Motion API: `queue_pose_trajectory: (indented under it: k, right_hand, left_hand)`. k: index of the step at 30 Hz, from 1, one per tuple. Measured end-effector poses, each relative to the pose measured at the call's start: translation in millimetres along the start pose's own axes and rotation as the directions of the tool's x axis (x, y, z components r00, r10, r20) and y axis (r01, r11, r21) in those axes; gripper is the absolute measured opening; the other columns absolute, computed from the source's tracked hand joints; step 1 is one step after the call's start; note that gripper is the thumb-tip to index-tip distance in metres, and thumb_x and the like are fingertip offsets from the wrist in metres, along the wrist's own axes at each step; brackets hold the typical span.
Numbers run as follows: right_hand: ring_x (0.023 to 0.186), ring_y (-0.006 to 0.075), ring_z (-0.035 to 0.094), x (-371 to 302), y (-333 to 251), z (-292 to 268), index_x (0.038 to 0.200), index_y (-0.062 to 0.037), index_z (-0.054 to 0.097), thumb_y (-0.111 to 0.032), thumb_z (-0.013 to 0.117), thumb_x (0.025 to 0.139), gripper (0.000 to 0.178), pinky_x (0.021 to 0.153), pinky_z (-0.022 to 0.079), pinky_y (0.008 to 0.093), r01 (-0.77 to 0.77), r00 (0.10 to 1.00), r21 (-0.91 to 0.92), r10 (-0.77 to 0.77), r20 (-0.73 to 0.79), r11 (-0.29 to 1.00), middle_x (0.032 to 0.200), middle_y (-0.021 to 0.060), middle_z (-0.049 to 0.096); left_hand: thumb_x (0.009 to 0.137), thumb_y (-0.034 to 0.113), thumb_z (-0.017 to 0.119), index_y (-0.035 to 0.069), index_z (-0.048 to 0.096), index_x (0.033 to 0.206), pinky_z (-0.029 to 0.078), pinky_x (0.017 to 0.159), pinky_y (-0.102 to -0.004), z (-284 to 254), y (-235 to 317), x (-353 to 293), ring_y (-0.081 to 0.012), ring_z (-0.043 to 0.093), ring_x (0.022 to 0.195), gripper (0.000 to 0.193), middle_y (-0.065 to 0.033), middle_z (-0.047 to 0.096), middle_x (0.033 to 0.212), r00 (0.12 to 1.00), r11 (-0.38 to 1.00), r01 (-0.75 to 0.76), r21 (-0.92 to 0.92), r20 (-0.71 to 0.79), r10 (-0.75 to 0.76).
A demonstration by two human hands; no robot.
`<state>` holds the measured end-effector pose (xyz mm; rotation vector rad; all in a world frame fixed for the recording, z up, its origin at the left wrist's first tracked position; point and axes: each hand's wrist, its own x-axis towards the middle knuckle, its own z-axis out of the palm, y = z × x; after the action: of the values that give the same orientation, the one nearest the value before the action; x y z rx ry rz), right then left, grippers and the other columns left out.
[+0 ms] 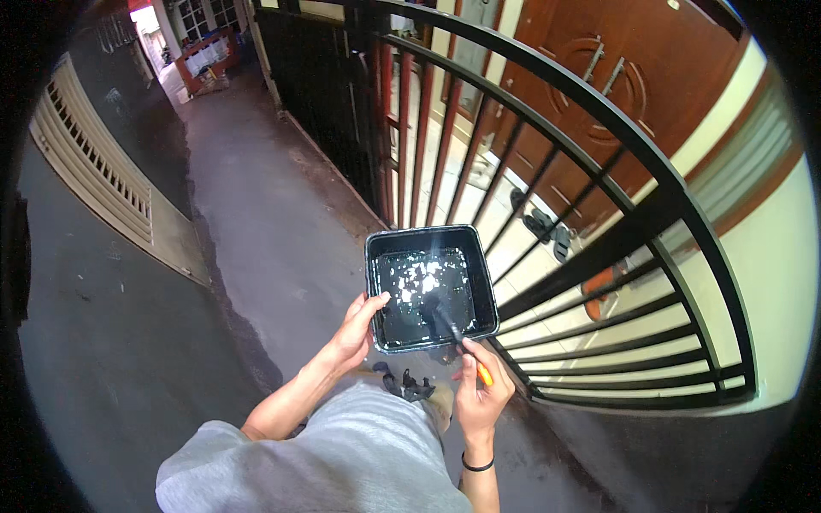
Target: The person paints the horizontal and vertical bars of a black metal gate using a paintbrush dipped into a square tray of black paint.
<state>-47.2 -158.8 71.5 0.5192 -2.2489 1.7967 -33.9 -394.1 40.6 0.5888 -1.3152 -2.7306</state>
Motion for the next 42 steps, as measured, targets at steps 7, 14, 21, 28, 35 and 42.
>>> queue_pose_trajectory:
  k: [7, 14, 21, 28, 35, 42]
  right_hand:
    - [0.065, 0.0121, 0.067, 85, -3, 108, 0.117, 0.0019, 0.073, -0.005, 0.066, 0.103, 0.018, 0.057, 0.052, 0.0242, 0.015, 0.991, 0.091, -0.027, 0.134, 0.996, 0.102, 0.0148, 0.073]
    - [0.064, 0.0115, 0.067, 168, 10, 209, 0.116, 0.0014, 0.074, -0.003, 0.064, 0.102, 0.017, 0.057, 0.052, 0.0243, -0.028, 0.977, 0.158, -0.006, 0.211, 0.987, 0.099, 0.0132, 0.074]
    - [0.061, 0.0101, 0.064, 265, 12, 315, 0.116, 0.0035, 0.072, -0.009, 0.061, 0.106, 0.020, 0.056, 0.051, 0.0240, -0.092, 0.988, 0.249, 0.057, 0.143, 0.964, 0.096, 0.0126, 0.074]
    - [0.058, 0.0102, 0.062, 341, 10, 389, 0.121, 0.0049, 0.067, -0.016, 0.057, 0.110, 0.026, 0.055, 0.050, 0.0227, -0.156, 0.988, 0.358, 0.151, 0.043, 0.921, 0.089, 0.0134, 0.073]
    - [0.052, 0.0111, 0.058, 370, 16, 445, 0.114, 0.0023, 0.066, -0.031, 0.052, 0.113, 0.036, 0.050, 0.046, 0.0230, -0.295, 0.894, 0.508, 0.421, -0.152, 0.809, 0.084, 0.0139, 0.074]
    - [0.056, 0.0089, 0.061, 384, -35, 529, 0.116, 0.0045, 0.069, -0.022, 0.060, 0.109, 0.029, 0.052, 0.047, 0.0216, -0.171, 0.914, 0.183, 0.226, -0.338, 0.968, 0.084, 0.0119, 0.073]
  left_hand:
    - [0.104, 0.024, 0.064, 0.005, 0.052, 0.137, 0.060, 0.092, -0.0309, -70, 72, 45, -0.0118, 0.069, 0.105, 0.040, -0.0061, 0.069, 0.121, 0.988, 0.986, -0.095, -0.138, -0.138, 0.076]
    - [0.104, 0.024, 0.064, 0.005, 0.055, 0.136, 0.058, 0.094, -0.0322, -136, 136, 120, -0.0129, 0.069, 0.107, 0.038, -0.0052, 0.069, 0.122, 0.969, 0.972, -0.153, -0.179, -0.221, 0.112]
    - [0.104, 0.023, 0.064, 0.002, 0.054, 0.138, 0.059, 0.095, -0.0356, -175, 234, 207, -0.0177, 0.071, 0.107, 0.042, -0.0080, 0.069, 0.124, 0.959, 0.969, -0.163, -0.186, -0.259, 0.112]
    - [0.104, 0.026, 0.057, -0.001, 0.065, 0.125, 0.061, 0.091, -0.0376, -217, 299, 282, -0.0211, 0.074, 0.098, 0.035, -0.0120, 0.074, 0.112, 0.959, 0.976, -0.171, -0.134, -0.251, 0.133]
    - [0.099, 0.021, 0.064, 0.004, 0.055, 0.133, 0.061, 0.092, -0.0381, -261, 362, 338, -0.0203, 0.072, 0.102, 0.039, -0.0091, 0.069, 0.118, 0.973, 0.993, 0.008, -0.115, -0.226, -0.034]
    - [0.103, 0.015, 0.061, 0.005, 0.051, 0.142, 0.056, 0.098, -0.0342, -323, 429, 398, -0.0169, 0.065, 0.115, 0.042, -0.0070, 0.065, 0.126, 0.991, 0.992, 0.127, 0.007, 0.040, -0.127]
